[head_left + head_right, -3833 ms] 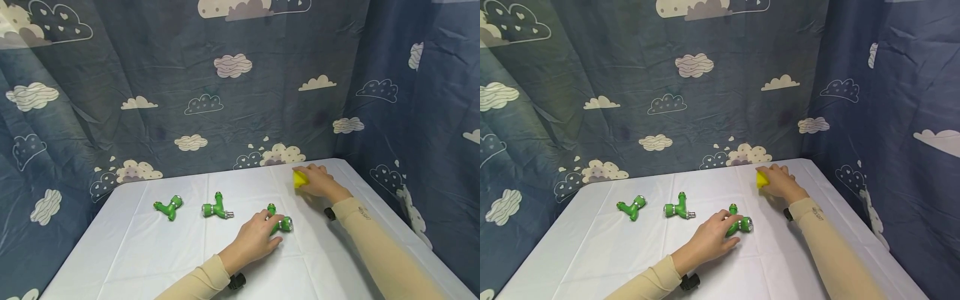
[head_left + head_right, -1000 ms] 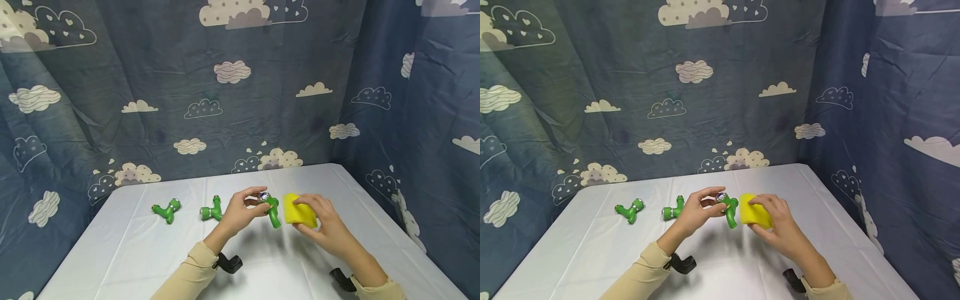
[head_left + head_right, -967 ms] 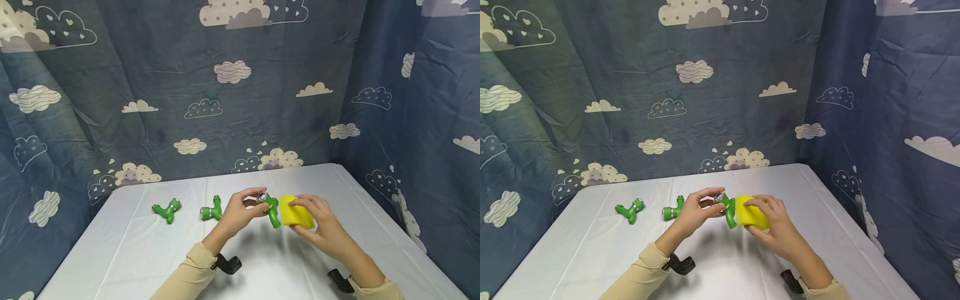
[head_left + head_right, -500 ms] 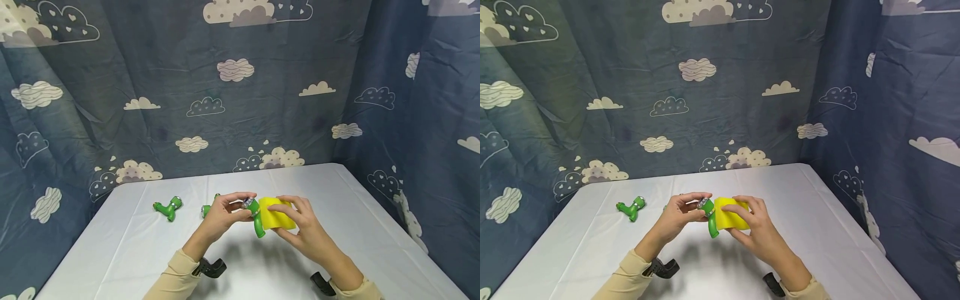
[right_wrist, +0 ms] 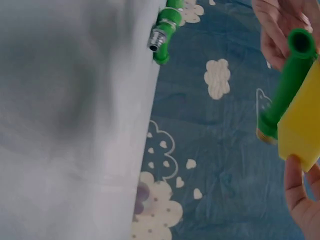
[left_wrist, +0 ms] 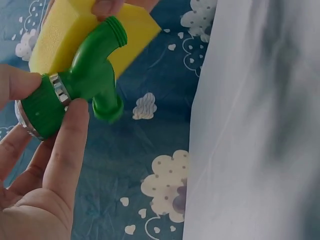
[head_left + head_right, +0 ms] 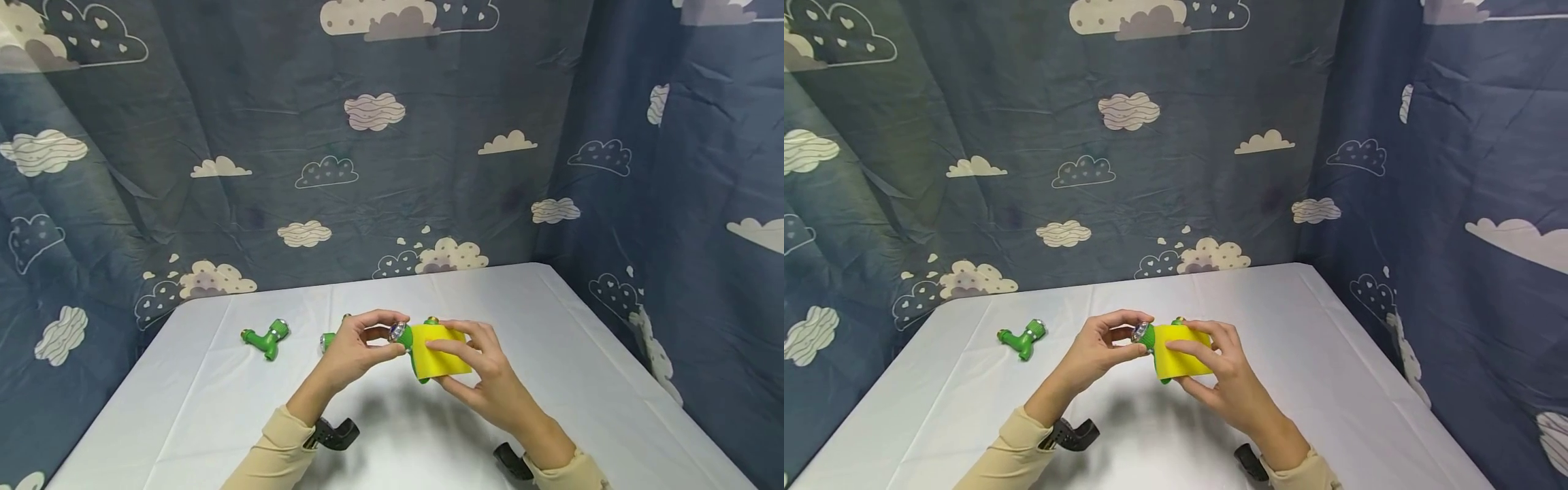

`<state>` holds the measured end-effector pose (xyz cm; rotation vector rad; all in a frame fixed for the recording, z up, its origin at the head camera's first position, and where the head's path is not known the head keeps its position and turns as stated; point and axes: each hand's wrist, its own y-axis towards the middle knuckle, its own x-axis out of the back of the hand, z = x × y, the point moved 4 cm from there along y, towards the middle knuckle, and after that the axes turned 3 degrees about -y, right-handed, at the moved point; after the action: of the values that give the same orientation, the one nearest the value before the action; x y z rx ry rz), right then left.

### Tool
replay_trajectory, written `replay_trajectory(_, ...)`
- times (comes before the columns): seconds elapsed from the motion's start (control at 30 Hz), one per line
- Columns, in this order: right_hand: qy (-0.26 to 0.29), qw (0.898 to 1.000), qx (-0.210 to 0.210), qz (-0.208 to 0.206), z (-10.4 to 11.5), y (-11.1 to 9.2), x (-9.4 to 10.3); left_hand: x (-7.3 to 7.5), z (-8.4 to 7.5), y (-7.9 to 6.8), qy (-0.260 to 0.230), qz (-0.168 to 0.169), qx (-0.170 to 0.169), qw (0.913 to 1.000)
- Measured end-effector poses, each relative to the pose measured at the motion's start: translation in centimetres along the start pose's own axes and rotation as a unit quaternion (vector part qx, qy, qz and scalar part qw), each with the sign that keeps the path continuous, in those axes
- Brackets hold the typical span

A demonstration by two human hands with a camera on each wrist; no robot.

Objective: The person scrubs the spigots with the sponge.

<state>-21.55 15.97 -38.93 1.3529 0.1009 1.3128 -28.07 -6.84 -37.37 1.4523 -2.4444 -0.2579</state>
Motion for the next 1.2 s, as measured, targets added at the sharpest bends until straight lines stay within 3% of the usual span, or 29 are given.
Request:
replay_trajectory(0.1,-0.001,1.0,0.015,0.003,0.2,-0.1,-0.2,-0.1,-0.2,-0.1,-0.003,0.009,-0.003,0.9999)
replay_trajectory(0.23,-0.015,0.999,0.017,-0.023,-0.2,-0.2,-0.3,-0.1,-0.4,-0.2,-0.02,0.021,-0.007,0.9996)
replay_trajectory(0.5,-0.052,0.995,-0.046,-0.067,-1.6,-0.7,-0.6,0.4,-0.5,-0.3,-0.029,0.049,-0.008,0.9984)
replay_trajectory(0.67,-0.054,0.992,-0.057,-0.096,-1.9,-0.6,-0.2,0.9,-0.3,-0.3,-0.021,0.046,-0.01,0.9987)
replay_trajectory(0.77,-0.031,0.994,-0.025,-0.1,-1.6,-0.7,-0.1,1.0,-0.2,-0.4,-0.006,0.031,-0.007,0.9995)
replay_trajectory(0.97,0.009,0.996,0.081,-0.037,-0.3,-0.9,-0.7,0.6,-0.5,-0.4,-0.002,0.034,0.004,0.9994)
replay_trajectory(1.07,0.002,0.996,0.086,-0.037,-0.4,-0.9,-1.0,0.6,-0.8,-0.5,-0.003,0.05,0.009,0.9987)
replay_trajectory(1.2,-0.017,0.996,0.057,-0.07,-0.7,-0.7,-0.8,0.9,-1.4,-0.7,0.005,0.067,0.003,0.9977)
